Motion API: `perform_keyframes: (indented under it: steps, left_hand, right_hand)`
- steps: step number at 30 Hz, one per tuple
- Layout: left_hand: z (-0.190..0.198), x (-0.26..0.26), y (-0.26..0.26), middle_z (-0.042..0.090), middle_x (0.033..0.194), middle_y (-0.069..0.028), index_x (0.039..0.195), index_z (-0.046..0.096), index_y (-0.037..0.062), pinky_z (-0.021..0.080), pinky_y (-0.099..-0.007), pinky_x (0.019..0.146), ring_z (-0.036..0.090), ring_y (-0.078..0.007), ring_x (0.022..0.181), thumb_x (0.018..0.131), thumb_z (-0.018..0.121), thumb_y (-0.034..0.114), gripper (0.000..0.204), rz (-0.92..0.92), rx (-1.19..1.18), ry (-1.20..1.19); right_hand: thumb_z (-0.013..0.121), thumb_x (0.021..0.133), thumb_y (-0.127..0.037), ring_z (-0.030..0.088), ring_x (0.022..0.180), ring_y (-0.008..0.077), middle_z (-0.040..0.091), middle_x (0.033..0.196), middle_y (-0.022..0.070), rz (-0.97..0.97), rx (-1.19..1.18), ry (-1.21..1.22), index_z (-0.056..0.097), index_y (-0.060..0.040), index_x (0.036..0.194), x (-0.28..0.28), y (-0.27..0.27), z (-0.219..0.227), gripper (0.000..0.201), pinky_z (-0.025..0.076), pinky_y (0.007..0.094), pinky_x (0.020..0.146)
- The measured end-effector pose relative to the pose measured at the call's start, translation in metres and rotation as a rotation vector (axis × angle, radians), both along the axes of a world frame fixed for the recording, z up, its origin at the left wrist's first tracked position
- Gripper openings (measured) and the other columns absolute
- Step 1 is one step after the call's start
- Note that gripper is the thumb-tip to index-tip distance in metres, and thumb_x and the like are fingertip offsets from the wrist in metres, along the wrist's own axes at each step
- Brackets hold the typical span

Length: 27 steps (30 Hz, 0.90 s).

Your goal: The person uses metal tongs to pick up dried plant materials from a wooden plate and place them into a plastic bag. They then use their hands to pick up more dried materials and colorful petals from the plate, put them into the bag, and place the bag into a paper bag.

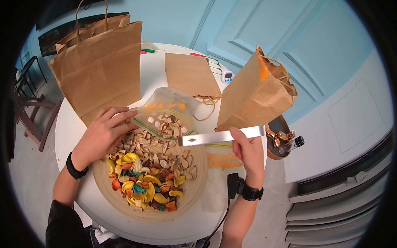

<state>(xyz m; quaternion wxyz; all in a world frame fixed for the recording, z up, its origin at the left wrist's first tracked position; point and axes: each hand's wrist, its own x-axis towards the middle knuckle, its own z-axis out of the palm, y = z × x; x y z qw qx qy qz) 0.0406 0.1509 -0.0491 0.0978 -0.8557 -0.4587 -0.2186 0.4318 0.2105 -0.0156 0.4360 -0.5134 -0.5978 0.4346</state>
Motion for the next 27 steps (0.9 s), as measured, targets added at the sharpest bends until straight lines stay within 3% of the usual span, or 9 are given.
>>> perform_keyframes:
  steps: [2,3,6,10,15,27]
  left_hand:
    - [-0.002,0.0,0.0,0.061,0.138,-0.0055,0.118,0.073,0.0087,0.044,-0.0418,0.109,0.055,-0.0268,0.127,0.085,0.072,0.009,0.033,0.01,0.004,0.0]
    - [-0.002,0.001,0.0,0.062,0.138,-0.0056,0.118,0.073,0.0082,0.044,-0.0418,0.109,0.055,-0.0269,0.126,0.085,0.071,0.009,0.033,0.009,0.005,-0.009]
    - [0.0,0.004,-0.001,0.062,0.138,-0.0081,0.118,0.074,0.0068,0.046,-0.043,0.106,0.056,-0.0295,0.127,0.087,0.07,0.008,0.031,0.005,-0.024,-0.039]
    - [0.004,0.006,-0.003,0.058,0.145,-0.0103,0.118,0.075,0.006,0.046,-0.0437,0.105,0.055,-0.0309,0.129,0.089,0.069,0.008,0.029,-0.005,-0.029,-0.053]
    - [0.0,0.004,-0.001,0.051,0.156,-0.0096,0.122,0.075,0.0079,0.044,-0.0442,0.109,0.052,-0.0315,0.135,0.09,0.068,0.009,0.033,-0.038,-0.024,-0.016]
    - [-0.001,0.005,0.0,0.052,0.155,-0.009,0.123,0.074,0.0069,0.042,-0.0455,0.111,0.05,-0.0321,0.138,0.089,0.069,0.008,0.034,-0.068,-0.054,-0.017]
  right_hand:
    - [0.071,0.094,-0.023,0.041,0.041,0.0051,0.053,0.056,-0.0018,0.196,-0.045,0.211,0.063,-0.0043,0.087,0.022,0.003,-0.003,0.021,0.028,0.0221,0.04]
    - [0.07,0.091,-0.016,0.04,0.042,0.005,0.054,0.059,-0.0007,0.182,-0.099,0.263,0.064,-0.0015,0.103,0.023,-0.004,-0.001,0.02,0.028,0.022,0.04]
    - [0.07,0.09,-0.015,0.039,0.042,0.005,0.055,0.062,-0.0003,0.206,-0.23,0.075,0.063,-0.0006,0.114,0.03,-0.006,-0.005,0.029,0.028,0.0221,0.04]
    - [0.07,0.092,-0.018,0.04,0.042,0.0048,0.052,0.057,-0.0018,0.26,-0.298,-0.072,0.065,-0.0021,0.11,0.017,0.002,-0.004,0.024,0.026,0.0232,0.04]
    - [0.066,0.1,-0.035,0.034,0.037,0.0038,0.047,0.049,-0.0031,0.121,-0.11,0.042,0.059,-0.009,0.08,0.007,0.016,-0.015,0.033,0.023,0.0227,0.038]
    - [0.068,0.098,-0.032,0.034,0.036,0.004,0.048,0.05,-0.003,0.312,-0.274,0.104,0.059,-0.0084,0.08,-0.005,0.006,-0.011,0.031,0.023,0.022,0.038]
